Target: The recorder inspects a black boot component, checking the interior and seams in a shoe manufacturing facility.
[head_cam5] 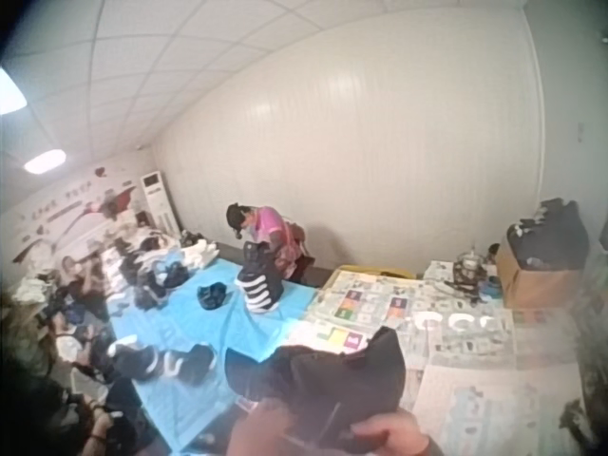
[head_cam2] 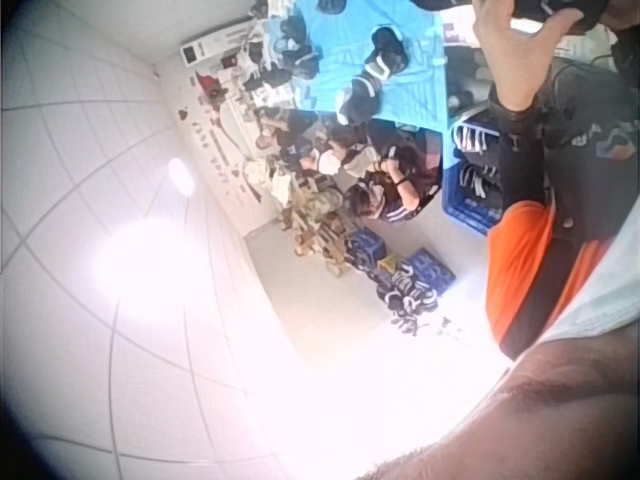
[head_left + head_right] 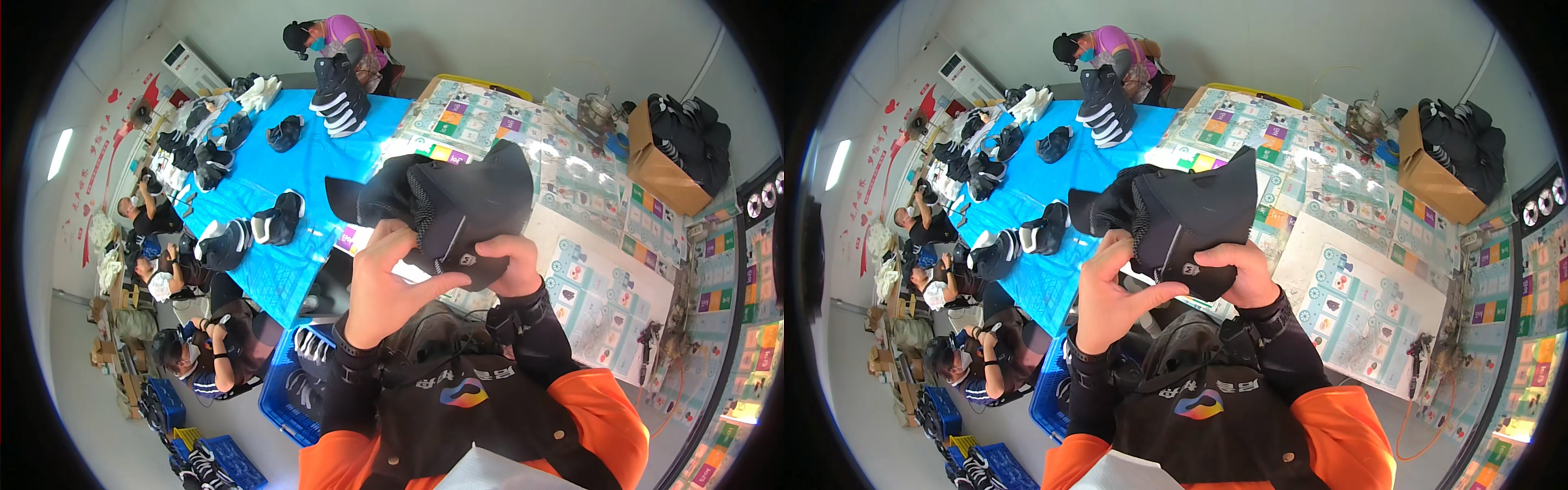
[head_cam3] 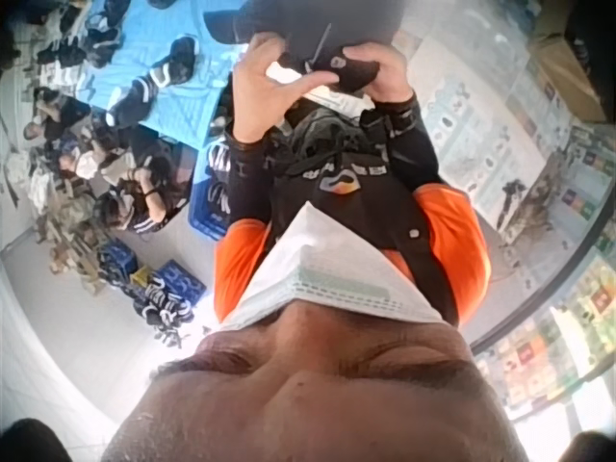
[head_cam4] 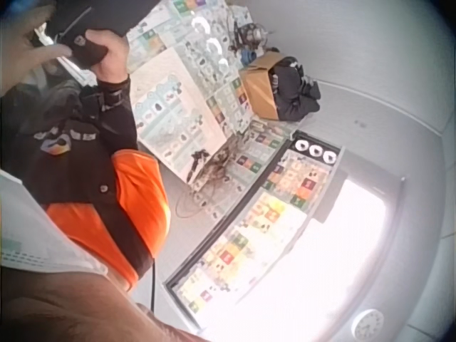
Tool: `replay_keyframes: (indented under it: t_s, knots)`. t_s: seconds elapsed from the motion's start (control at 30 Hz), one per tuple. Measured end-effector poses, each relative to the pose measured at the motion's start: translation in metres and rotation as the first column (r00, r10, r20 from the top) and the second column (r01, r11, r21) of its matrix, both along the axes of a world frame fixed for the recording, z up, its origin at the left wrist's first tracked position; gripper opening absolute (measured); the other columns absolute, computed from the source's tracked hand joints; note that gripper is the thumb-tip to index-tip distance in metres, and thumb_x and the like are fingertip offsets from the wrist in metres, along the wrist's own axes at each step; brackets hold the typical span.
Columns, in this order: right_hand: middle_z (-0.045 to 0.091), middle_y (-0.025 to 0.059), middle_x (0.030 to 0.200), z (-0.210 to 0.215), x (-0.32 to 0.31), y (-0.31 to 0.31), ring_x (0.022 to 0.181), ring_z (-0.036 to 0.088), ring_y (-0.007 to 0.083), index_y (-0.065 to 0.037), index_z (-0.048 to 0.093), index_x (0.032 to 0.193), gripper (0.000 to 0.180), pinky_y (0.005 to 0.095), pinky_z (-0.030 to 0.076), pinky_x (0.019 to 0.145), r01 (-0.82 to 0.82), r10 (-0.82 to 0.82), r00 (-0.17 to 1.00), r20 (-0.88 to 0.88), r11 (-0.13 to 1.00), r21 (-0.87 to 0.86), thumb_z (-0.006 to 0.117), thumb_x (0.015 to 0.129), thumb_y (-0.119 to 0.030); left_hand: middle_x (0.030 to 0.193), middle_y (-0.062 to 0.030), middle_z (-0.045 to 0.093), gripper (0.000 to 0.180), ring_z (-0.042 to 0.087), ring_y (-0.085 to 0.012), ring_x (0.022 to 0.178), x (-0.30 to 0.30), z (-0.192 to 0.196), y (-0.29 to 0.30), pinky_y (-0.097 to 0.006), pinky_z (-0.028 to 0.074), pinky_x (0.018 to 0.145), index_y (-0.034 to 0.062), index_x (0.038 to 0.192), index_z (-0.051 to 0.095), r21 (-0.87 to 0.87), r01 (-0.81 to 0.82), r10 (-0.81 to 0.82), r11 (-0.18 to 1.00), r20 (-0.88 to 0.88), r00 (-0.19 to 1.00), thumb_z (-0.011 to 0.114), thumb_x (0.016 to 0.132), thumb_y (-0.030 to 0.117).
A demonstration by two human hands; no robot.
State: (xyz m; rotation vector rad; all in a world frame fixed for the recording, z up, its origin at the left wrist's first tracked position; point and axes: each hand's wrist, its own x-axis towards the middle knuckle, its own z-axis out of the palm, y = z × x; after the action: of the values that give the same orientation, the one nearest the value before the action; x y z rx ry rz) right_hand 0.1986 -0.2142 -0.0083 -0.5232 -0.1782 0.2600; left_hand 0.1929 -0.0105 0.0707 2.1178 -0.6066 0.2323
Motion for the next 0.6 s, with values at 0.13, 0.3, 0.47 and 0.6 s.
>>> replay_keyframes:
  t_s: [0.13,0.3,0.47,0.6]
  knots:
    - [0.069,0.0177,0.126,0.011,0.002,-0.001,0.111,0.070,0.0285,0.008,0.059,0.133,0.051,0.0387,0.055,0.100,-0.023,0.023,1.000,-0.011,1.000,0.011,0.062,0.084,-0.004,0.094,-0.0063,0.067,0.044,0.060,-0.0165,0.087,0.002,-0.013,-0.006,-0.031,0.050,0.078,-0.0036,0.097,0.072,-0.041,0.009,-0.011,0.999,-0.048,0.999,0.098,0.066,0.015]
    - [0.070,0.0154,0.121,0.021,0.001,0.000,0.105,0.070,0.0247,0.006,0.059,0.132,0.044,0.0357,0.056,0.094,0.050,-0.059,0.996,-0.066,0.990,-0.134,0.063,0.089,-0.003,0.080,-0.0050,0.057,0.033,0.052,-0.0140,0.072,0.008,-0.029,-0.005,-0.029,0.044,0.065,-0.0034,0.086,0.071,-0.253,-0.045,0.022,0.966,-0.092,0.996,0.095,0.073,0.015]
    - [0.068,0.0138,0.128,0.021,-0.008,-0.002,0.116,0.066,0.0239,0.005,0.057,0.137,0.046,0.0365,0.051,0.104,0.183,-0.152,0.979,0.135,0.950,-0.254,0.064,0.093,-0.006,0.081,-0.0020,0.058,0.024,0.053,-0.0112,0.079,0.007,-0.039,-0.003,-0.026,0.042,0.071,-0.0028,0.092,0.073,-0.428,-0.090,0.015,0.899,-0.175,0.984,0.090,0.077,0.006]
    - [0.063,0.0122,0.139,0.020,-0.010,-0.001,0.127,0.060,0.0231,0.004,0.054,0.143,0.046,0.0379,0.044,0.111,0.069,-0.063,0.989,-0.131,0.997,0.038,0.054,0.104,-0.020,0.093,-0.0016,0.065,0.024,0.054,-0.0121,0.087,0.006,-0.041,-0.004,-0.027,0.044,0.077,-0.0026,0.098,0.075,-0.504,-0.076,0.033,0.860,-0.094,0.995,0.087,0.078,-0.001]
